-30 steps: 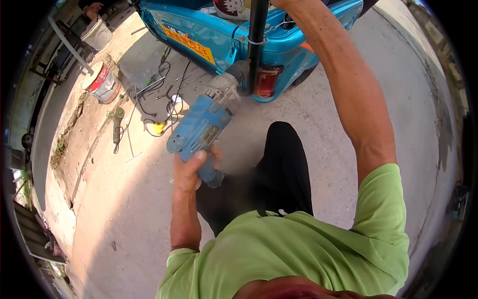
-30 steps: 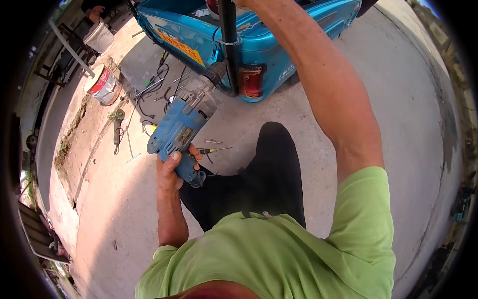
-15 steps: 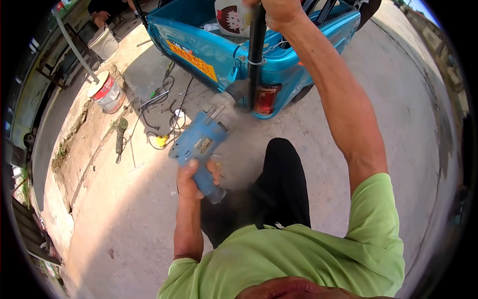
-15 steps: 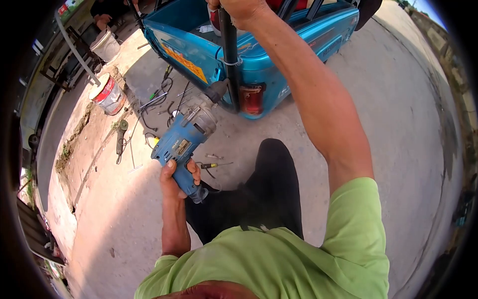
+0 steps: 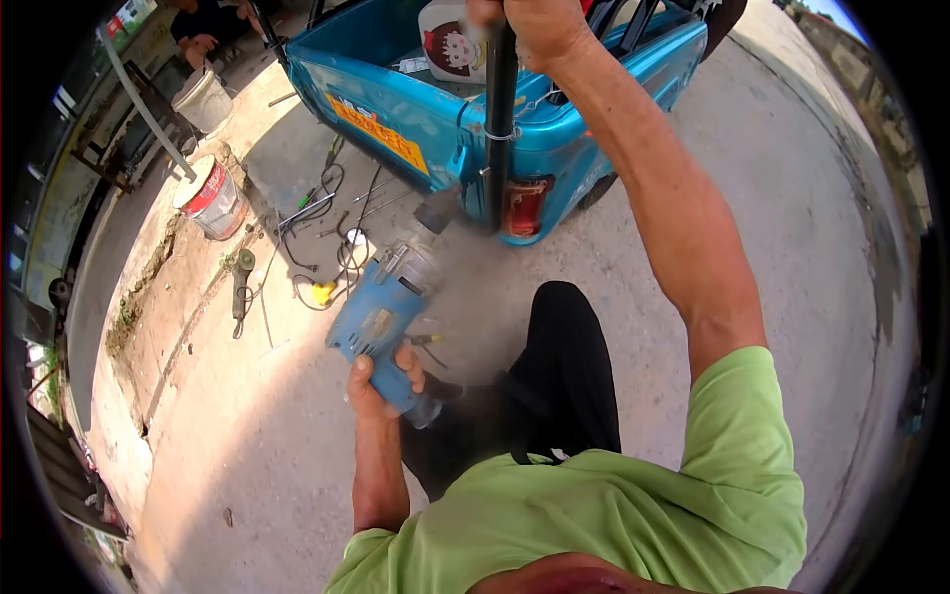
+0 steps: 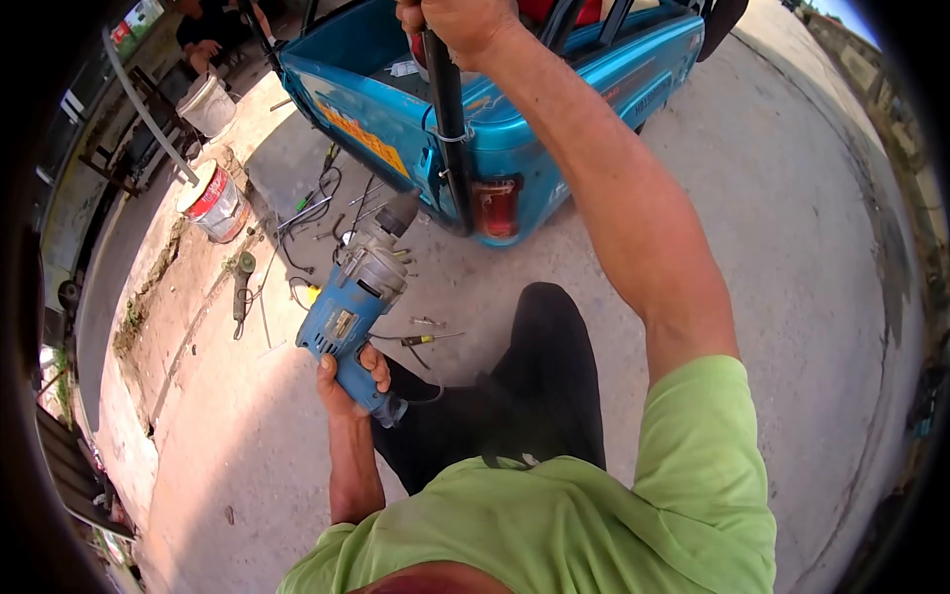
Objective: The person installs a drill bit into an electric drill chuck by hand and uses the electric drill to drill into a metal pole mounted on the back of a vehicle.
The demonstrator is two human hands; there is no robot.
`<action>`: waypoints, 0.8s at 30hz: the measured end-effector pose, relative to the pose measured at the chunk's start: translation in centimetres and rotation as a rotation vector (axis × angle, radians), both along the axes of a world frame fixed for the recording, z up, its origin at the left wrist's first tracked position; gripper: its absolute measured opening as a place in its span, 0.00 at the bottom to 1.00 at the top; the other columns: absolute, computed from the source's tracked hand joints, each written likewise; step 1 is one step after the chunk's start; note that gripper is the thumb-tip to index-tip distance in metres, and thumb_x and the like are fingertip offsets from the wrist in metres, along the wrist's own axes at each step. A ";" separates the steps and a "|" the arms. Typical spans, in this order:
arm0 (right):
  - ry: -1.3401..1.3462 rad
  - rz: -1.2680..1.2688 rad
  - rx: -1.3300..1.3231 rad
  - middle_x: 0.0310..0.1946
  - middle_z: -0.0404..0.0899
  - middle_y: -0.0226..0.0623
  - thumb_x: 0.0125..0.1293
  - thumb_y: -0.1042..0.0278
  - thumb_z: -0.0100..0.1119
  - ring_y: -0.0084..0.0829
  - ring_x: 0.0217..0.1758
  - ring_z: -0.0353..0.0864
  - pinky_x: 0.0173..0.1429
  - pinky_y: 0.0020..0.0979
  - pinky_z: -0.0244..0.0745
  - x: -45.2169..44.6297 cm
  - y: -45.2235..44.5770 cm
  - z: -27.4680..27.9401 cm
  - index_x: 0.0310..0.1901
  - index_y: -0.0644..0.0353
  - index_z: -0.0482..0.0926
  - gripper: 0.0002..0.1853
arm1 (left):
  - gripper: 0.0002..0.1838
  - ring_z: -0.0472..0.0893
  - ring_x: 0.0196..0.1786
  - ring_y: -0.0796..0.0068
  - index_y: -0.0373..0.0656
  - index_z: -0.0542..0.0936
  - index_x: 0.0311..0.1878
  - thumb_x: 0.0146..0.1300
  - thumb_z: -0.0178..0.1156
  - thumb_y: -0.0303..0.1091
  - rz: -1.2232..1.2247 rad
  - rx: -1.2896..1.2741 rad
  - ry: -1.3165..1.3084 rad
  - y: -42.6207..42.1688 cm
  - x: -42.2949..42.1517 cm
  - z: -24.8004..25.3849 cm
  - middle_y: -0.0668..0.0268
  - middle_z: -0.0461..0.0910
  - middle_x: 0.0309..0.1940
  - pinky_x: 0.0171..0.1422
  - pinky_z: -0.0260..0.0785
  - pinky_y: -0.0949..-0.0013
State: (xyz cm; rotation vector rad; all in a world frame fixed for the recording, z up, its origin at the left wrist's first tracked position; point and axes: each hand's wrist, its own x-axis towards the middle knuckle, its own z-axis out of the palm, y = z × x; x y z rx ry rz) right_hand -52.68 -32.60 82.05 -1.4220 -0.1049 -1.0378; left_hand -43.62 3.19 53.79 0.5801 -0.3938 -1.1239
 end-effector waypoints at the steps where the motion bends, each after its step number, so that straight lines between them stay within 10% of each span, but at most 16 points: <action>1: -0.005 -0.004 -0.001 0.17 0.69 0.28 0.73 0.65 0.61 0.24 0.18 0.73 0.21 0.28 0.69 0.0 -0.1 -0.1 0.29 0.53 0.69 0.14 | 0.39 0.81 0.36 0.62 0.31 0.69 0.64 0.66 0.65 0.58 -0.001 -0.025 0.030 0.8 0.2 -0.7 0.56 0.79 0.37 0.30 0.77 0.63; 8: 0.004 0.001 0.036 0.18 0.67 0.24 0.73 0.64 0.62 0.20 0.19 0.66 0.24 0.26 0.65 0.5 -0.6 -0.1 0.28 0.52 0.69 0.15 | 0.29 0.82 0.51 0.62 0.35 0.67 0.67 0.70 0.63 0.39 0.149 -0.087 0.306 8.0 5.0 -6.6 0.56 0.80 0.49 0.45 0.83 0.60; 24: 0.170 0.105 0.141 0.16 0.59 0.16 0.74 0.59 0.57 0.16 0.16 0.60 0.24 0.24 0.59 0.3 -0.3 -3.3 0.28 0.45 0.68 0.15 | 0.26 0.82 0.45 0.61 0.38 0.73 0.62 0.65 0.59 0.42 0.757 0.214 0.660 23.5 11.4 -34.6 0.56 0.82 0.47 0.45 0.74 0.56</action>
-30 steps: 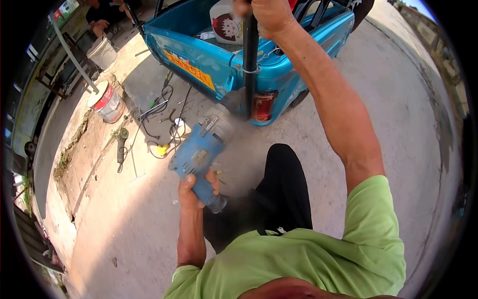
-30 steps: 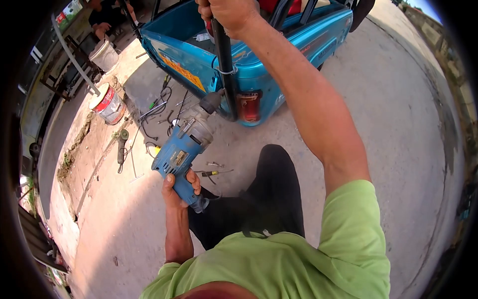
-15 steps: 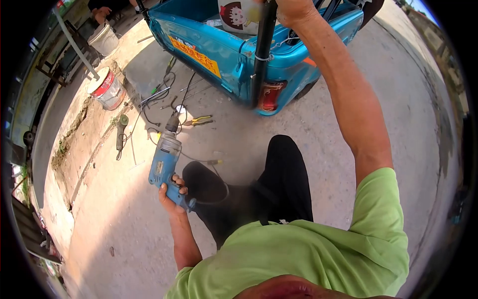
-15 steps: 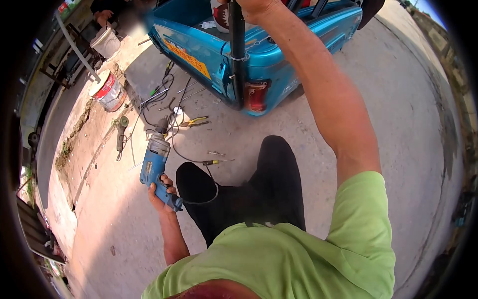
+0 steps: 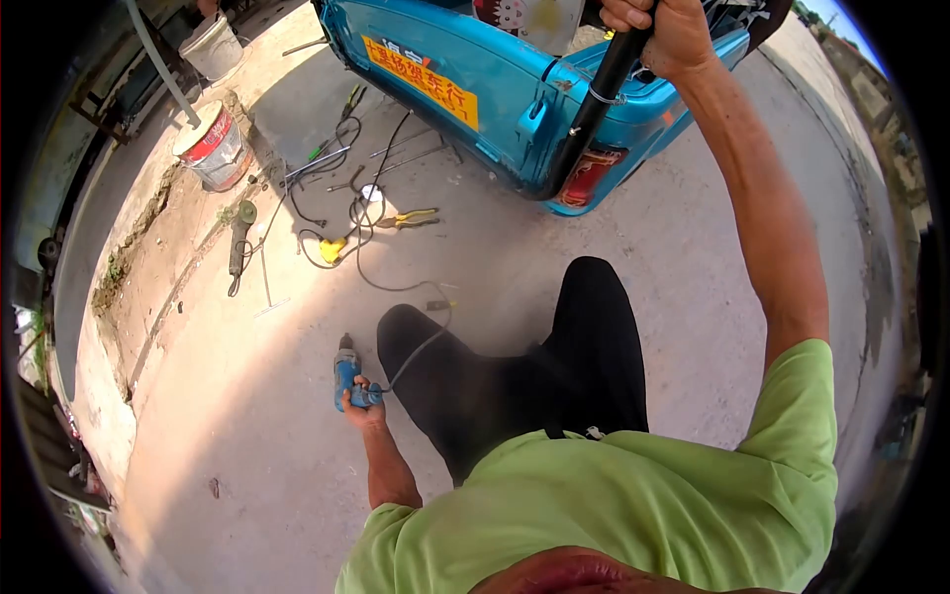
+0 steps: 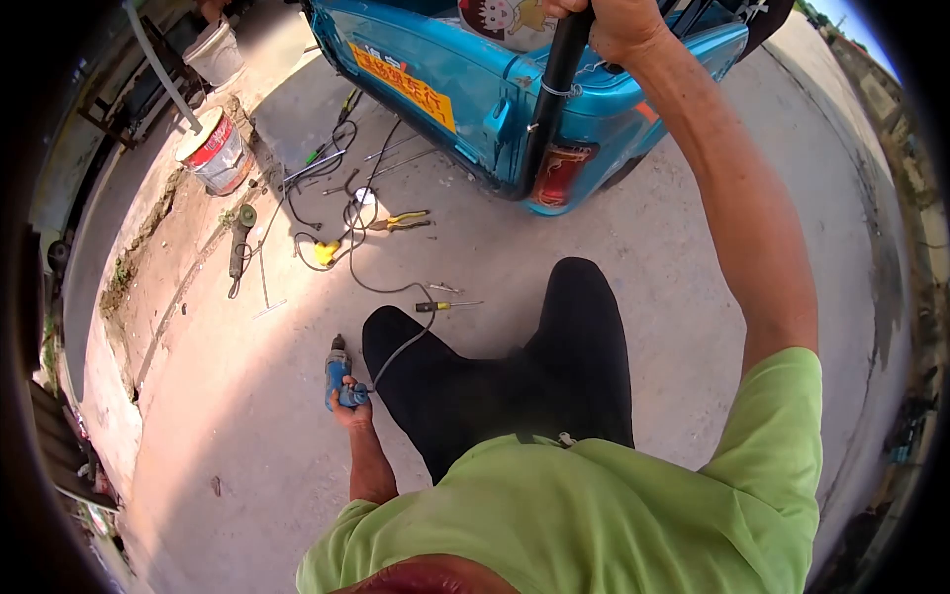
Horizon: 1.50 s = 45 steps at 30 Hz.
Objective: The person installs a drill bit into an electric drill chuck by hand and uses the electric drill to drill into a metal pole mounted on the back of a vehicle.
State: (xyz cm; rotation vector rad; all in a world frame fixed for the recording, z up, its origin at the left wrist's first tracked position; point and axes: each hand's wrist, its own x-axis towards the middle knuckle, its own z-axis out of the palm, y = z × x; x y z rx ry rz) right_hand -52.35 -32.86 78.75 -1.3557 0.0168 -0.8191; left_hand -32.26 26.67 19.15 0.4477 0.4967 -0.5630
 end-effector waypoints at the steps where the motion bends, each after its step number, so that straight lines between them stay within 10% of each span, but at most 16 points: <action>1: 0.002 0.063 0.035 0.16 0.57 0.15 0.75 0.58 0.56 0.16 0.15 0.59 0.23 0.24 0.58 0.0 -0.7 -0.3 0.26 0.45 0.66 0.17 | 0.26 0.82 0.45 0.61 0.38 0.73 0.62 0.65 0.59 0.42 0.015 -0.018 0.022 -0.3 -0.4 -0.6 0.56 0.82 0.47 0.45 0.75 0.58; 7: -0.008 0.037 -0.042 0.15 0.57 0.15 0.74 0.57 0.57 0.16 0.15 0.59 0.21 0.24 0.59 0.3 -0.8 -0.3 0.26 0.44 0.66 0.17 | 0.25 0.83 0.44 0.60 0.38 0.77 0.56 0.70 0.60 0.52 0.064 0.255 0.167 -0.9 -0.2 -1.8 0.56 0.82 0.44 0.46 0.77 0.60; 13: 0.008 -0.036 0.016 0.16 0.60 0.17 0.74 0.58 0.58 0.17 0.15 0.62 0.23 0.24 0.59 0.1 -0.4 -0.4 0.26 0.45 0.68 0.17 | 0.30 0.83 0.50 0.54 0.36 0.78 0.56 0.68 0.64 0.56 -0.444 0.685 0.251 1.1 -1.1 -2.3 0.51 0.83 0.46 0.61 0.75 0.48; 16: 0.009 0.028 0.076 0.17 0.61 0.17 0.75 0.59 0.58 0.17 0.16 0.61 0.22 0.24 0.57 0.0 -0.9 -0.7 0.29 0.45 0.69 0.15 | 0.36 0.80 0.60 0.47 0.33 0.74 0.67 0.69 0.65 0.54 -0.636 1.572 -0.110 1.3 1.8 -1.1 0.43 0.81 0.55 0.69 0.70 0.48; 18: -0.015 -0.024 0.073 0.18 0.62 0.17 0.74 0.62 0.60 0.16 0.17 0.63 0.22 0.23 0.57 -0.1 0.0 -0.1 0.32 0.46 0.70 0.11 | 0.43 0.73 0.71 0.43 0.33 0.61 0.78 0.71 0.63 0.52 -0.358 1.673 -0.503 -2.3 4.0 4.4 0.35 0.70 0.69 0.74 0.65 0.50; 24: -0.060 -0.005 0.052 0.17 0.64 0.18 0.73 0.64 0.62 0.15 0.16 0.62 0.21 0.22 0.56 0.0 -0.2 -0.5 0.31 0.51 0.72 0.12 | 0.47 0.53 0.84 0.53 0.44 0.40 0.85 0.76 0.57 0.45 0.024 1.135 -1.451 -22.8 -0.1 36.5 0.45 0.50 0.82 0.85 0.44 0.48; 25: -0.060 -0.005 0.027 0.17 0.65 0.19 0.72 0.64 0.62 0.15 0.16 0.62 0.21 0.22 0.56 -0.1 0.0 -0.5 0.30 0.52 0.73 0.12 | 0.51 0.55 0.83 0.54 0.47 0.40 0.85 0.73 0.58 0.59 0.114 1.033 -1.590 -25.1 -1.8 39.9 0.48 0.52 0.82 0.85 0.42 0.49; 29: -0.086 -0.084 -0.017 0.17 0.70 0.24 0.70 0.65 0.65 0.17 0.15 0.65 0.20 0.24 0.59 -0.3 0.5 -0.2 0.25 0.57 0.76 0.14 | 0.48 0.61 0.80 0.52 0.46 0.42 0.84 0.74 0.58 0.55 0.430 0.637 -1.942 -31.0 -8.1 49.2 0.48 0.59 0.78 0.81 0.52 0.46; 32: -0.027 -0.291 -0.143 0.16 0.73 0.27 0.69 0.62 0.66 0.21 0.16 0.71 0.23 0.26 0.64 -0.2 0.4 -0.5 0.23 0.55 0.75 0.17 | 0.33 0.78 0.65 0.59 0.42 0.57 0.79 0.78 0.56 0.40 0.423 0.435 -1.938 -33.7 -9.1 51.7 0.52 0.78 0.63 0.66 0.70 0.58; 36: 0.070 -0.319 -0.322 0.18 0.73 0.29 0.71 0.50 0.64 0.21 0.22 0.75 0.31 0.26 0.73 -0.2 -0.3 -1.8 0.23 0.51 0.77 0.20 | 0.26 0.83 0.54 0.69 0.34 0.76 0.67 0.70 0.68 0.34 -0.649 0.718 -1.657 -38.1 -9.0 49.1 0.57 0.84 0.54 0.60 0.76 0.66; 45: -0.032 -0.234 -0.095 0.17 0.74 0.27 0.70 0.62 0.65 0.20 0.17 0.72 0.24 0.26 0.66 -0.2 0.5 -0.6 0.25 0.56 0.76 0.16 | 0.22 0.88 0.42 0.67 0.36 0.79 0.56 0.62 0.71 0.35 -0.617 0.862 -1.776 -44.6 -12.4 45.0 0.58 0.88 0.42 0.50 0.79 0.65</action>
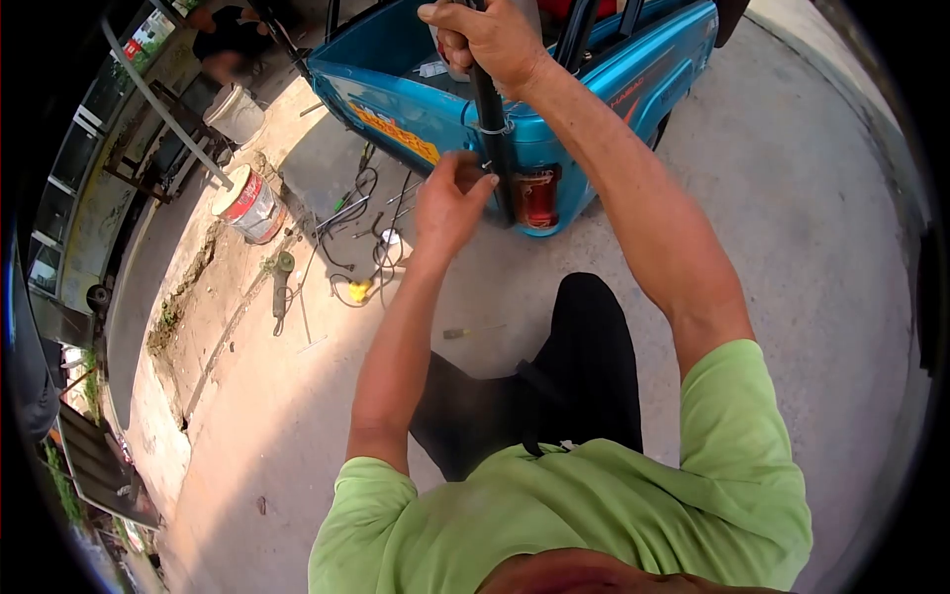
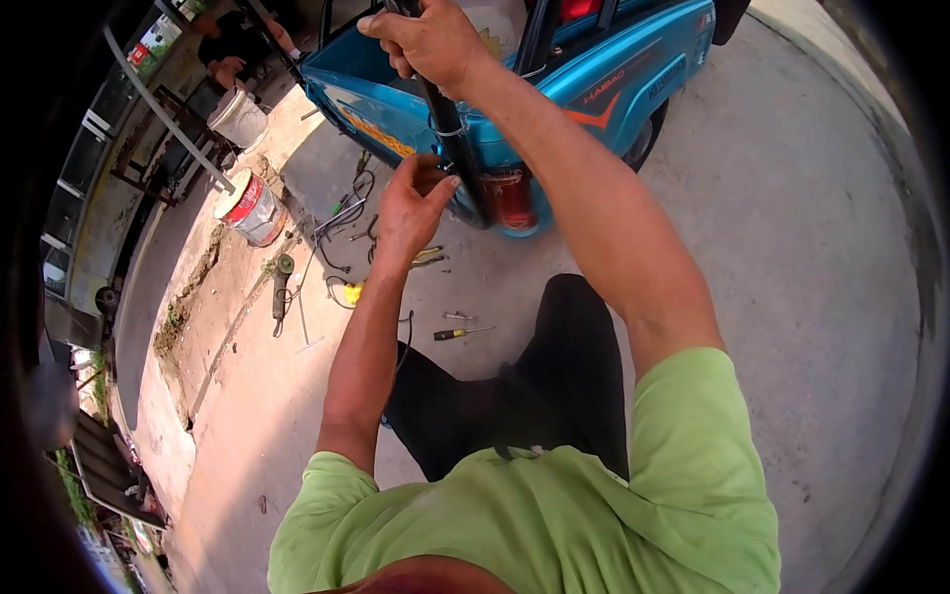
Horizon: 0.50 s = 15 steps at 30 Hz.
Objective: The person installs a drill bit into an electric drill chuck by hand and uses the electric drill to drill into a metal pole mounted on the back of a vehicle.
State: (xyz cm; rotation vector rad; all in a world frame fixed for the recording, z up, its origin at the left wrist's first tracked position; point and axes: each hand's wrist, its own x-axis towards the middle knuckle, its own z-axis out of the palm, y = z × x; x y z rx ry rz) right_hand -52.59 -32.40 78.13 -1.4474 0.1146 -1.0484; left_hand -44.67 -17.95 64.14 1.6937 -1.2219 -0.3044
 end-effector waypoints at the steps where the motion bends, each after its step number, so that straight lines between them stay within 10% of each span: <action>1: 0.011 -0.013 -0.008 0.17 0.74 0.27 0.70 0.61 0.65 0.20 0.18 0.72 0.24 0.25 0.66 0.0 0.0 0.1 0.25 0.56 0.77 0.15 | 0.16 0.88 0.38 0.64 0.37 0.81 0.50 0.62 0.71 0.34 0.003 -0.067 -0.012 -0.5 -0.3 -0.1 0.57 0.88 0.36 0.47 0.79 0.64; 15: 0.033 -0.047 -0.046 0.17 0.74 0.25 0.70 0.59 0.65 0.20 0.17 0.72 0.23 0.26 0.65 -0.2 0.1 0.2 0.24 0.55 0.76 0.17 | 0.10 0.84 0.39 0.41 0.39 0.80 0.41 0.69 0.64 0.37 -0.049 0.078 -0.596 -0.5 0.2 2.8 0.47 0.85 0.37 0.42 0.75 0.47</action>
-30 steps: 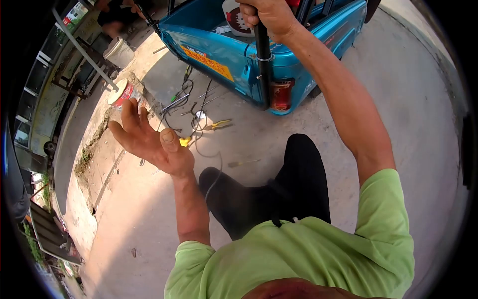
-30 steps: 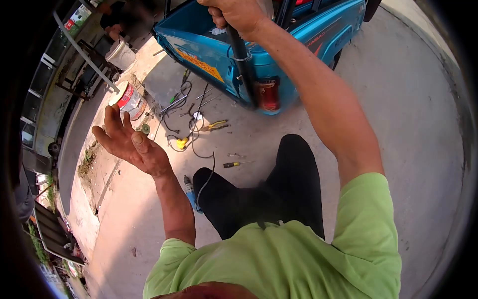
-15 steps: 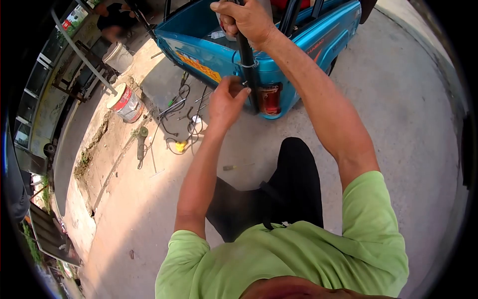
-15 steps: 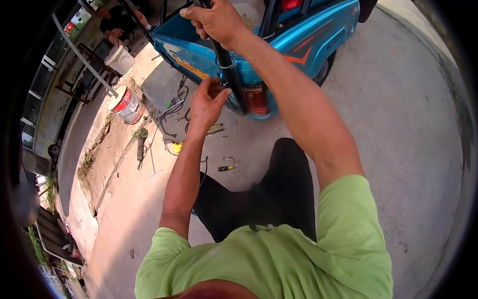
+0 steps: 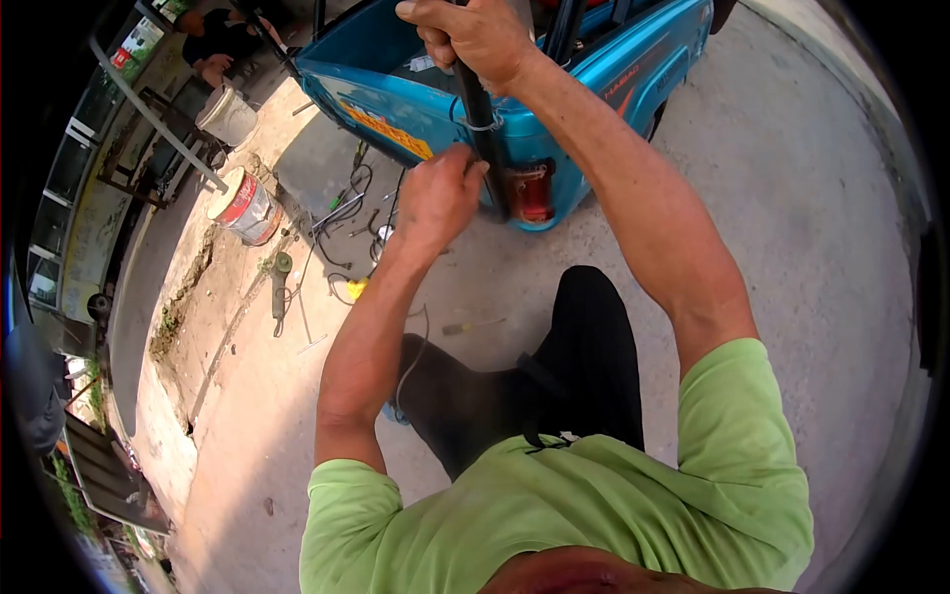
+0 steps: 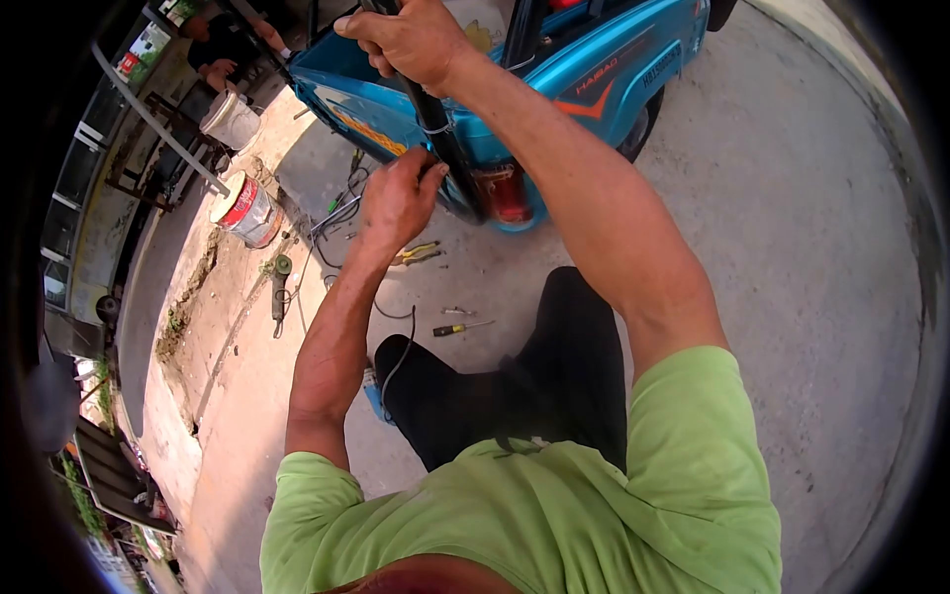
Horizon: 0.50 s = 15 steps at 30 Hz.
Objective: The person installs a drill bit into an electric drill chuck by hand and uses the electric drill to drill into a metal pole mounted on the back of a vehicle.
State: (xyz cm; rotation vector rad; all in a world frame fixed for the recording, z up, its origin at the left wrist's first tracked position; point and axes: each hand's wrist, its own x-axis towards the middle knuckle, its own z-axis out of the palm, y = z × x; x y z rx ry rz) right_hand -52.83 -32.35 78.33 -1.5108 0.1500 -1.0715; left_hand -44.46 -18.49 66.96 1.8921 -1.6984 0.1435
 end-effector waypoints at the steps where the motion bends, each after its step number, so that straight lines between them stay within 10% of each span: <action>1: 0.019 -0.024 -0.003 0.16 0.74 0.25 0.70 0.59 0.65 0.20 0.17 0.72 0.23 0.26 0.65 -0.2 0.2 0.0 0.24 0.55 0.76 0.17 | 0.10 0.84 0.40 0.40 0.39 0.80 0.40 0.70 0.63 0.37 0.004 0.021 -0.014 0.1 -0.1 0.1 0.47 0.85 0.37 0.42 0.75 0.46; 15: -0.047 0.087 -0.076 0.18 0.73 0.26 0.69 0.57 0.68 0.19 0.21 0.74 0.27 0.26 0.71 0.5 -1.0 -1.5 0.26 0.55 0.76 0.16 | 0.07 0.84 0.36 0.44 0.44 0.78 0.42 0.72 0.60 0.36 0.033 0.000 -0.116 0.3 -0.5 0.2 0.54 0.85 0.34 0.38 0.75 0.48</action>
